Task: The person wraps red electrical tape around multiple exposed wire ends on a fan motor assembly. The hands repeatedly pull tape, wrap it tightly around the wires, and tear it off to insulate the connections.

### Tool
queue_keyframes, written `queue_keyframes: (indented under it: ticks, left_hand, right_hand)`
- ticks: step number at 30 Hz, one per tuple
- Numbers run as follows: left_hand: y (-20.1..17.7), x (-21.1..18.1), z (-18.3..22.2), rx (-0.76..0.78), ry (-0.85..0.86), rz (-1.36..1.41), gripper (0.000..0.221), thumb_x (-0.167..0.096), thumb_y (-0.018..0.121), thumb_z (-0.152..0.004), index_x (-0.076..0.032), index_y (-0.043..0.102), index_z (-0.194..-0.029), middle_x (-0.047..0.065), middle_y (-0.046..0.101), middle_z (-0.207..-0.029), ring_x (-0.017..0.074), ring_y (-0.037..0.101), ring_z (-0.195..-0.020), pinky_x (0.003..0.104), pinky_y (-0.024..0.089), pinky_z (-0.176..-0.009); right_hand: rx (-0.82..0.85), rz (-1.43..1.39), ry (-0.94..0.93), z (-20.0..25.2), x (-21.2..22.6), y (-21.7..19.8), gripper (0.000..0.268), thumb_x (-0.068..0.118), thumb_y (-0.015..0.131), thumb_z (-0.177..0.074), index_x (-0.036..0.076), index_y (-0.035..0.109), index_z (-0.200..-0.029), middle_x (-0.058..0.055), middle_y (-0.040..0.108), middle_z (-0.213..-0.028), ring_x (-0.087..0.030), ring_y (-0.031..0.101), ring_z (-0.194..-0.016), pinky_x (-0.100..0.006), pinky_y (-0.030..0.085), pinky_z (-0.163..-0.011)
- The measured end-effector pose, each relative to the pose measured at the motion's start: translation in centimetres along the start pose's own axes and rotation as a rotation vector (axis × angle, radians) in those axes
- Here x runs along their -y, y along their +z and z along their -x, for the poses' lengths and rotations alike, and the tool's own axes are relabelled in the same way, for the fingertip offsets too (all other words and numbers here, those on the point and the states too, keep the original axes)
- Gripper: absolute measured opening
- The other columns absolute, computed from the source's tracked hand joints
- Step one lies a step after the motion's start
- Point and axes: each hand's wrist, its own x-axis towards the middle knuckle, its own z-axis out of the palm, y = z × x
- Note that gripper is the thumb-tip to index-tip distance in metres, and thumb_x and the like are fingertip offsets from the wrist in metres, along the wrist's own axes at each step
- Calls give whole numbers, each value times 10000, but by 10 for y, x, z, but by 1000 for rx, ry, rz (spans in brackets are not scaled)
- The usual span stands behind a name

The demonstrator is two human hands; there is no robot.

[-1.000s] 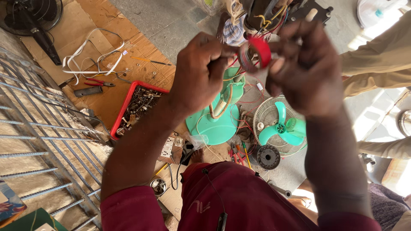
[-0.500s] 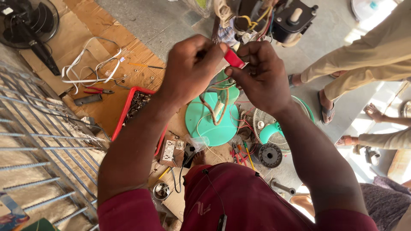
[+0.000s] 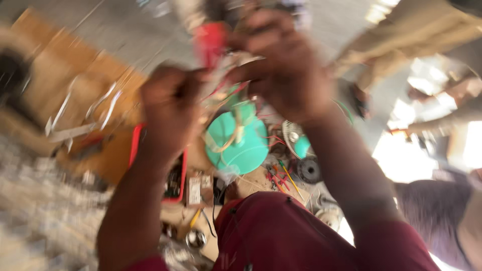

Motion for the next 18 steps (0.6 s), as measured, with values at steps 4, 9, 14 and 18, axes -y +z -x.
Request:
queue_keyframes:
  ticks: [4,9,14,18]
  left_hand:
    - [-16,5,30,-86,-491,275,279,-172,733,-1071,-33,649,-845,-13,572,-744,57,434,-596,246,316,-528]
    - [-8,-21,25,-38,-501,101,137,-126,698,-1022,-5,703,-959,-4,663,-822,38,524,-619,196,408,-549]
    - [1,-42,22,104,-370,-55,156,-5,653,-954,45,662,-1101,27,714,-946,35,660,-751,155,555,-684]
    - [-9,-27,20,161,-297,-94,198,65,700,-1059,87,703,-1255,81,728,-1074,56,646,-913,159,517,-822]
  right_hand:
    - [75,737,-250,26,-68,-11,391,7,768,-967,53,569,-1301,-107,659,-1270,-182,756,-836,-280,633,-717]
    - [97,960,-477,20,-102,-20,416,139,802,-974,82,544,-1295,-63,717,-1083,-179,781,-907,-312,632,-807]
    - [78,983,-547,19,-103,-25,378,150,770,-1009,88,548,-1308,-85,748,-1100,-231,785,-1014,-331,646,-867]
    - [116,946,-514,19,-99,-28,309,144,752,-1024,87,583,-1276,-74,760,-1110,-198,796,-966,-318,643,-826]
